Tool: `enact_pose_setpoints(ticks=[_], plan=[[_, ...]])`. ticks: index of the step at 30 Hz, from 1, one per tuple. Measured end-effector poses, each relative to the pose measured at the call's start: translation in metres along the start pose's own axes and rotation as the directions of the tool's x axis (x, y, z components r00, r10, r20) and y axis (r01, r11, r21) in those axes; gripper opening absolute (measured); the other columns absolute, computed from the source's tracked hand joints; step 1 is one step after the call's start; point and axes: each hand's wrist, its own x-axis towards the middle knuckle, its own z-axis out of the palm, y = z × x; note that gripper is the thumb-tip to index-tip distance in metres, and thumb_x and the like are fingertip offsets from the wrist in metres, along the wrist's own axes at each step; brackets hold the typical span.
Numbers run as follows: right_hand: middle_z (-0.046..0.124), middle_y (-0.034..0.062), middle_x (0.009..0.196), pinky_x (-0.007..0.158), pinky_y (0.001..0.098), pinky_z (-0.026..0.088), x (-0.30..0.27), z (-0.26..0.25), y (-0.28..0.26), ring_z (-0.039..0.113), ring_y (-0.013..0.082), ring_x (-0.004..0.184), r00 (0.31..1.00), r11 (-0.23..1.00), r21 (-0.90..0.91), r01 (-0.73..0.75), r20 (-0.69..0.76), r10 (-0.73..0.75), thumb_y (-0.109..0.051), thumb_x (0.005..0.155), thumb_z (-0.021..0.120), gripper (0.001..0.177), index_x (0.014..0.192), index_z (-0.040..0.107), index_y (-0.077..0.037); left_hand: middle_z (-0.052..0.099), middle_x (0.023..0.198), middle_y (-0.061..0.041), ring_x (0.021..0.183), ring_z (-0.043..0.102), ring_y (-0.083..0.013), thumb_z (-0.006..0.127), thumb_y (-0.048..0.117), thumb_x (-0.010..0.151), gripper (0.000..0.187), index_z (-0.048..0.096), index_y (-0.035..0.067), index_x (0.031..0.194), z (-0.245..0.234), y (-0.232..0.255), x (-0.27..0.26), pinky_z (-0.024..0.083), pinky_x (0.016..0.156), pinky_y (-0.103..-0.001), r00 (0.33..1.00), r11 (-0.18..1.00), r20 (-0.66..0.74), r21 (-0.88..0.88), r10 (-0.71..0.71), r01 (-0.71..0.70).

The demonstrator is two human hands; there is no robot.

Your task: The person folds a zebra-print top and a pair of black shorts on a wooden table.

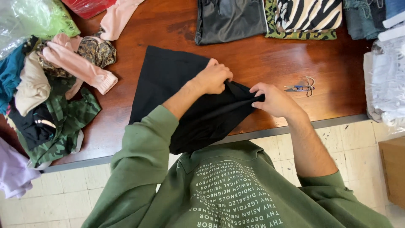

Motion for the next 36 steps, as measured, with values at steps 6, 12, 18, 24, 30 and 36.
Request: enact_pose_setpoints(ticks=[6, 12, 18, 24, 30, 36], plan=[[0.084, 0.0011, 0.107, 0.072, 0.0283, 0.047, -0.04, -0.036, 0.01, 0.055, 0.0111, 0.074, 0.906, 0.873, 0.375, 0.312, -0.394, -0.155, 0.007, 0.091, 0.077, 0.045, 0.133, 0.078, -0.011, 0.09, 0.099, -0.007, 0.095, 0.086, -0.03, 0.089, 0.018, 0.099, 0.014, 0.089, 0.016, 0.113, -0.148, 0.011, -0.067, 0.059, 0.096, -0.042, 0.973, 0.932, -0.231, -0.355, -0.005, -0.08], [0.066, -0.0024, 0.097, 0.077, 0.0308, 0.042, -0.092, -0.103, -0.052, 0.055, 0.0106, 0.082, 0.905, 0.89, 0.304, 0.339, -0.365, -0.22, 0.004, 0.1, 0.064, 0.042, 0.138, 0.071, -0.013, 0.082, 0.102, 0.002, 0.095, 0.071, -0.0092, 0.081, 0.022, 0.125, 0.022, 0.088, 0.008, 0.111, -0.22, 0.029, -0.125, 0.057, 0.088, -0.029, 0.956, 0.783, -0.293, -0.595, -0.004, -0.179], [0.065, 0.0158, 0.122, 0.1, 0.0371, 0.051, -0.094, -0.122, -0.089, 0.063, 0.0232, 0.107, 0.632, 0.687, 0.152, 0.711, -0.566, -0.529, -0.011, 0.133, 0.064, 0.02, 0.118, 0.069, 0.002, 0.065, 0.097, -0.002, 0.087, 0.051, -0.011, 0.077, 0.018, 0.126, 0.026, 0.078, 0.003, 0.105, -0.24, 0.04, -0.156, 0.041, 0.078, -0.03, 0.895, 0.687, -0.445, -0.64, 0.037, -0.346], [0.08, 0.0241, 0.145, 0.134, 0.0521, 0.07, -0.096, -0.127, -0.11, 0.081, 0.0385, 0.147, 0.592, 0.41, 0.427, 0.806, -0.588, -0.551, -0.035, 0.133, 0.062, 0.028, 0.126, 0.067, -0.008, 0.052, 0.084, 0.0, 0.086, 0.045, -0.0168, 0.075, 0.017, 0.126, 0.027, 0.08, 0.003, 0.104, -0.246, 0.039, -0.174, 0.047, 0.087, -0.037, 0.845, 0.638, -0.522, -0.613, 0.117, -0.467], [0.082, 0.0165, 0.138, 0.136, 0.0561, 0.074, -0.104, -0.132, -0.109, 0.084, 0.0405, 0.149, 0.634, 0.438, 0.46, 0.772, -0.6, -0.487, -0.026, 0.127, 0.072, 0.02, 0.128, 0.067, -0.006, 0.068, 0.089, -0.008, 0.079, 0.053, -0.0147, 0.076, 0.015, 0.124, 0.022, 0.083, -0.002, 0.112, -0.272, 0.059, -0.197, 0.043, 0.07, -0.032, 0.864, 0.683, -0.49, -0.592, 0.117, -0.428], [0.08, 0.0107, 0.113, 0.08, 0.0263, 0.054, -0.131, -0.148, -0.113, 0.071, 0.0162, 0.097, 0.713, 0.687, 0.245, 0.684, -0.421, -0.561, -0.003, 0.106, 0.089, 0.028, 0.133, 0.08, -0.004, 0.089, 0.105, -0.008, 0.089, 0.076, -0.0201, 0.096, 0.01, 0.109, 0.012, 0.088, 0.004, 0.115, -0.283, 0.082, -0.218, 0.06, 0.089, -0.038, 0.901, 0.914, -0.406, -0.289, 0.151, -0.284]])
